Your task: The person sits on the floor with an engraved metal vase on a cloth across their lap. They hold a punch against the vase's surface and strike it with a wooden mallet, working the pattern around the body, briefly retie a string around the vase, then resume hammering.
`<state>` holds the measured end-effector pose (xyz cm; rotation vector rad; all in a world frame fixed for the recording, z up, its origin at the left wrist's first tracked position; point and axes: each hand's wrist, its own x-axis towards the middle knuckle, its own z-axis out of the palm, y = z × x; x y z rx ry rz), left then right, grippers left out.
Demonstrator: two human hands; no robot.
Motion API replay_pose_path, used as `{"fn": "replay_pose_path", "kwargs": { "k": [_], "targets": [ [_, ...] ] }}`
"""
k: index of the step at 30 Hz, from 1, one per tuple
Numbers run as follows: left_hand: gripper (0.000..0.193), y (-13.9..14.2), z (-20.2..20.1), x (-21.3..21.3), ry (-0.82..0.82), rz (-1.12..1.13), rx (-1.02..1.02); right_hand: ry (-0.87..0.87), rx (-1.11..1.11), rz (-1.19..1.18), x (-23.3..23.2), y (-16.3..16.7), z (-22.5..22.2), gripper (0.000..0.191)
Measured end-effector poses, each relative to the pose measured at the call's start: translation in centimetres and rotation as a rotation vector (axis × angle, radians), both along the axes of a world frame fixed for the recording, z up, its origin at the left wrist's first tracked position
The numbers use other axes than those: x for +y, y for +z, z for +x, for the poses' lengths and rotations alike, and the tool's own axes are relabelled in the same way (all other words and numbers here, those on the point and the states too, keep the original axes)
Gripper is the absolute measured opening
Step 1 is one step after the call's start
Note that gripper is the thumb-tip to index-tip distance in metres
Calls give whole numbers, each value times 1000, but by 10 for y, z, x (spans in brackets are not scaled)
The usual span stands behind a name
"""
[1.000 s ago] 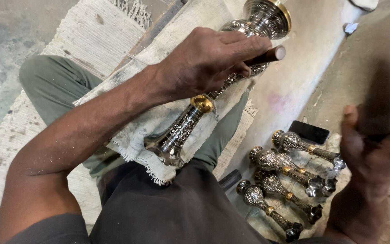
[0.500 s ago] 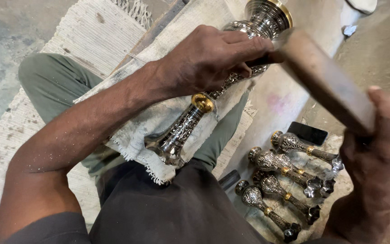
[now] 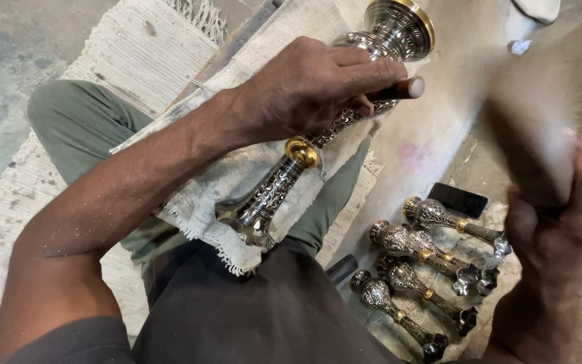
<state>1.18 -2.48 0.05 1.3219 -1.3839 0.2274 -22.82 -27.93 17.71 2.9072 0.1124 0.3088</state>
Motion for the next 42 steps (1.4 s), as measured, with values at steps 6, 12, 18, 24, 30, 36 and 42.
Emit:
{"fn": "replay_pose_path", "kwargs": {
  "k": [6,12,18,24,30,36,42],
  "targets": [
    [44,0,0,0,-41,-30,30,-32,-17,87,1,-4,2,40],
    [45,-2,0,1,-19,26,42,-30,-20,137,3,-2,-2,41],
    [38,-2,-1,-3,39,-47,85,-4,-67,162,-7,-8,0,32],
    [38,1,-4,-2,90,55,89,-74,77,154,-5,10,3,41],
    [43,4,-6,3,131,57,86,-132,97,314,6,10,13,39],
    [39,6,-6,11,107,42,112,-65,-19,140,26,-1,34,36],
    [30,11,-7,19,95,107,149,-61,-28,58,28,-8,23,45]
  ]
}}
